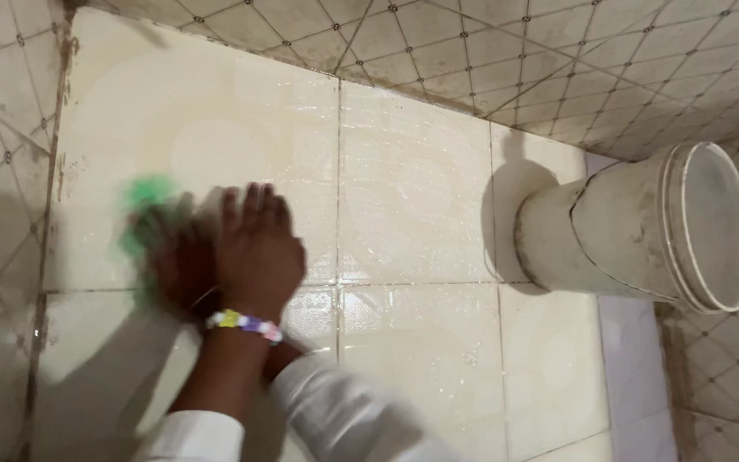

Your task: The person scrubs the tiled floor by hand using a green sponge, frequently rinsing the sponge in a bucket of water and using cleaning powder from a container.

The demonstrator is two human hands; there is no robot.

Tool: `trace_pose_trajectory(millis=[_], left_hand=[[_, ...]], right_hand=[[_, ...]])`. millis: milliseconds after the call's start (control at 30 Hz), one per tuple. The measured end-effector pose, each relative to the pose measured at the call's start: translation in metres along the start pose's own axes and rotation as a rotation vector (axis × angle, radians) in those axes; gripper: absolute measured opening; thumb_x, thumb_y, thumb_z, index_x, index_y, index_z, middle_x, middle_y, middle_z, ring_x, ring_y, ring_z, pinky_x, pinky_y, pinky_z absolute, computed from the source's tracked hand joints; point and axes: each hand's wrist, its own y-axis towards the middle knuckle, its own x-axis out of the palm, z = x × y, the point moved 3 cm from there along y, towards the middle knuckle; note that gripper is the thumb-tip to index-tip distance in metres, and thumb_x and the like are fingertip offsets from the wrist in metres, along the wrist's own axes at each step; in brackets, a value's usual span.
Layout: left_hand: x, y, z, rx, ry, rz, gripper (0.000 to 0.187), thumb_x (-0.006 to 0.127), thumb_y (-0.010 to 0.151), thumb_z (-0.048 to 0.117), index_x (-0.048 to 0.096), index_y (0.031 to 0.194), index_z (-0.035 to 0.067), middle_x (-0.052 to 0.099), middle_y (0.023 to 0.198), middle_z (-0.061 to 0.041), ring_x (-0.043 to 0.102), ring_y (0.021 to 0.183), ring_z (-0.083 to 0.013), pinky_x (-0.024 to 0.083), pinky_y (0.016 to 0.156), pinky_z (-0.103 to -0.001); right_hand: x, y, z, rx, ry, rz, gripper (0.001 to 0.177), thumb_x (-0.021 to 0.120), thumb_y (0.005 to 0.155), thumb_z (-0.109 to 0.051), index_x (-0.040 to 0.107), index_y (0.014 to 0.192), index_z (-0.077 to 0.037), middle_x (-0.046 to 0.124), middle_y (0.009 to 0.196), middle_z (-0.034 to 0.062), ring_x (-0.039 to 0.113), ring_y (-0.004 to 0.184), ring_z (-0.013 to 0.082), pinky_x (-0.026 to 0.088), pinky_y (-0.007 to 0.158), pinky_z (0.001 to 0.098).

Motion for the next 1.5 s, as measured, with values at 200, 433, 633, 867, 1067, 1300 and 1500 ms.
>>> trace_pose_trajectory(millis=[200, 433, 633, 867, 1067, 1300, 1500], left_hand=[[0.010, -0.012, -0.059, -0.185, 0.099, 0.015, 0.061, 0.055, 0.093, 0.039, 0.056, 0.142, 0.004, 0.052, 0.152, -0.016, 0.042, 0.144, -0.0311, 0.019, 0.121, -0.052], [0.039, -0.016, -0.048, -0.125, -0.002, 0.142, 0.060, 0.051, 0.095, 0.039, 0.057, 0.143, 0.003, 0.054, 0.151, -0.014, 0.043, 0.145, -0.0300, 0.023, 0.122, -0.051], [0.049, -0.025, -0.060, -0.103, -0.250, 0.141, 0.057, 0.047, 0.108, 0.040, 0.053, 0.151, 0.004, 0.049, 0.159, -0.016, 0.039, 0.153, -0.0333, 0.021, 0.129, -0.053], [0.065, -0.047, -0.054, -0.100, -0.140, 0.153, 0.067, 0.046, 0.096, 0.044, 0.047, 0.155, 0.013, 0.037, 0.166, -0.018, 0.033, 0.152, -0.0389, 0.016, 0.124, -0.057], [0.094, 0.002, 0.049, 0.090, -0.227, 0.163, 0.063, 0.050, 0.094, 0.031, 0.046, 0.155, 0.016, 0.033, 0.166, -0.010, 0.031, 0.155, -0.0311, 0.017, 0.126, -0.054], [0.096, 0.064, -0.088, -0.020, -0.063, 0.291, 0.066, 0.053, 0.100, 0.026, 0.047, 0.162, 0.006, 0.043, 0.168, -0.021, 0.038, 0.153, -0.0428, 0.028, 0.124, -0.060], [0.063, -0.011, -0.109, -0.362, -0.349, 0.259, 0.065, 0.038, 0.105, 0.030, 0.032, 0.166, 0.010, 0.023, 0.174, -0.021, 0.016, 0.154, -0.0565, 0.009, 0.115, -0.077]], right_hand=[[-0.043, 0.033, 0.211, 0.264, 0.085, 0.074, 0.064, 0.042, 0.098, -0.037, 0.036, 0.153, -0.003, 0.028, 0.162, 0.0203, 0.021, 0.147, 0.0409, 0.023, 0.113, 0.0557], [0.005, -0.022, -0.040, 0.018, 0.578, 0.069, 0.067, 0.042, 0.110, -0.036, 0.023, 0.170, -0.012, 0.031, 0.175, 0.0130, 0.030, 0.160, 0.0257, 0.026, 0.127, 0.0508], [0.005, -0.026, 0.011, -0.345, 0.715, -0.018, 0.073, 0.042, 0.109, -0.048, 0.024, 0.169, -0.010, 0.025, 0.175, 0.0157, 0.021, 0.168, 0.0310, 0.015, 0.139, 0.0467], [-0.032, -0.048, 0.141, 0.089, 0.230, -0.102, 0.079, 0.039, 0.103, -0.051, 0.016, 0.162, -0.005, 0.014, 0.170, 0.0184, 0.009, 0.158, 0.0339, 0.001, 0.125, 0.0524], [-0.034, -0.008, 0.180, 0.112, 0.239, 0.002, 0.067, 0.024, 0.107, -0.040, 0.018, 0.168, -0.013, 0.017, 0.176, 0.0123, 0.013, 0.164, 0.0304, 0.005, 0.132, 0.0526], [-0.043, 0.000, 0.199, 0.143, 0.144, -0.037, 0.067, 0.028, 0.104, -0.040, 0.017, 0.166, -0.015, 0.013, 0.174, 0.0103, 0.009, 0.160, 0.0322, 0.000, 0.127, 0.0530], [-0.038, 0.009, 0.190, 0.125, 0.086, 0.029, 0.071, 0.027, 0.102, -0.040, 0.014, 0.166, -0.012, 0.011, 0.174, 0.0131, 0.006, 0.159, 0.0331, -0.001, 0.125, 0.0537]])
